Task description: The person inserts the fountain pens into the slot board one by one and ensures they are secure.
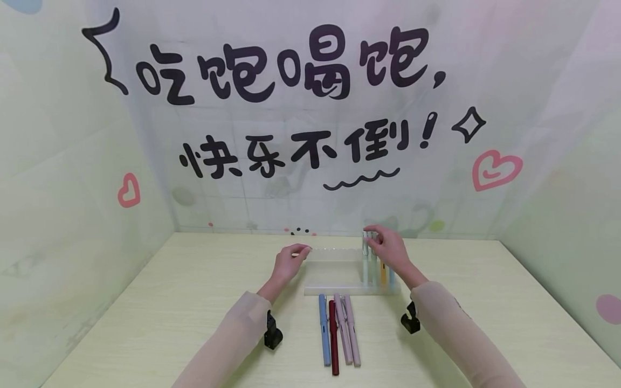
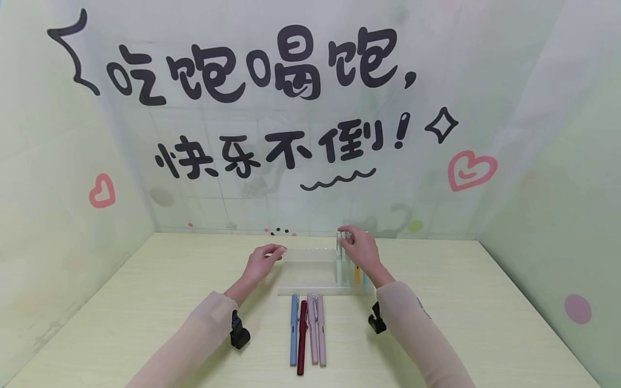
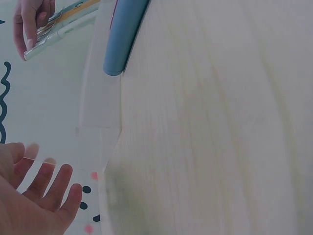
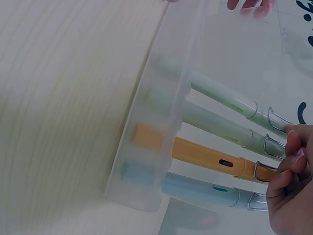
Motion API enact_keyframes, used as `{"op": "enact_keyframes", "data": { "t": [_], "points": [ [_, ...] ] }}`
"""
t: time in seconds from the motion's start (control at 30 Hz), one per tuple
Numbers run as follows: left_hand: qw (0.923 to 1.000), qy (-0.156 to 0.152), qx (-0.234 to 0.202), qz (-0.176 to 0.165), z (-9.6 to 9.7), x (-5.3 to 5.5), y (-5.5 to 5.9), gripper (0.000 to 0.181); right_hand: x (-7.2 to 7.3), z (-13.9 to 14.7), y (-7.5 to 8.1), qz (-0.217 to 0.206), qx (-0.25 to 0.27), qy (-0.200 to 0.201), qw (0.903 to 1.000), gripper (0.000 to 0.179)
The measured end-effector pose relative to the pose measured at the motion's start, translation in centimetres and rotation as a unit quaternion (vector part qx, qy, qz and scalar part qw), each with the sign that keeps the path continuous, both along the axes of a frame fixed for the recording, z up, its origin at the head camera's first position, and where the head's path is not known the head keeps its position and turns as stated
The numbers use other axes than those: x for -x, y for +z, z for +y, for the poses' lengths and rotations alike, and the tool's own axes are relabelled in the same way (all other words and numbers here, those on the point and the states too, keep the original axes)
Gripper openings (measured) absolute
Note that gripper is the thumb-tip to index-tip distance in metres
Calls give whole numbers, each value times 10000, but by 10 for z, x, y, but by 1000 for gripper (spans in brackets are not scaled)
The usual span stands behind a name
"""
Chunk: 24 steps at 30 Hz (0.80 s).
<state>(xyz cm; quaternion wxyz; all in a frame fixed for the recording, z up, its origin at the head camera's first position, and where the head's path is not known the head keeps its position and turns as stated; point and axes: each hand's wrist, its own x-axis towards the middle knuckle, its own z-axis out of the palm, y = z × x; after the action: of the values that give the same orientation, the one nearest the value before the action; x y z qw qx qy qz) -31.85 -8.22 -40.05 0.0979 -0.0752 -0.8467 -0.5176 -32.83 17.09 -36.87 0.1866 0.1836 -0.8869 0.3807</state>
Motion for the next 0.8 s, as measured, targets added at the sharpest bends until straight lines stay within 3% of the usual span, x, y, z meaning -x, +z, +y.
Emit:
{"op": "enact_keyframes", "data": {
  "t": [0.5, 0.7, 0.8],
  "points": [
    [10000, -20, -21, -45, 0, 2, -3, 26, -4, 3, 2, -28, 73, -78, 9999, 26],
    [10000, -15, 27, -18, 0, 2, -3, 26, -9, 3, 0, 256, 174, 189, 9993, 21],
    [10000, -14, 37, -11, 0, 2, -3, 26, -15, 2, -2, 198, 278, 340, 9988, 20]
  ]
}}
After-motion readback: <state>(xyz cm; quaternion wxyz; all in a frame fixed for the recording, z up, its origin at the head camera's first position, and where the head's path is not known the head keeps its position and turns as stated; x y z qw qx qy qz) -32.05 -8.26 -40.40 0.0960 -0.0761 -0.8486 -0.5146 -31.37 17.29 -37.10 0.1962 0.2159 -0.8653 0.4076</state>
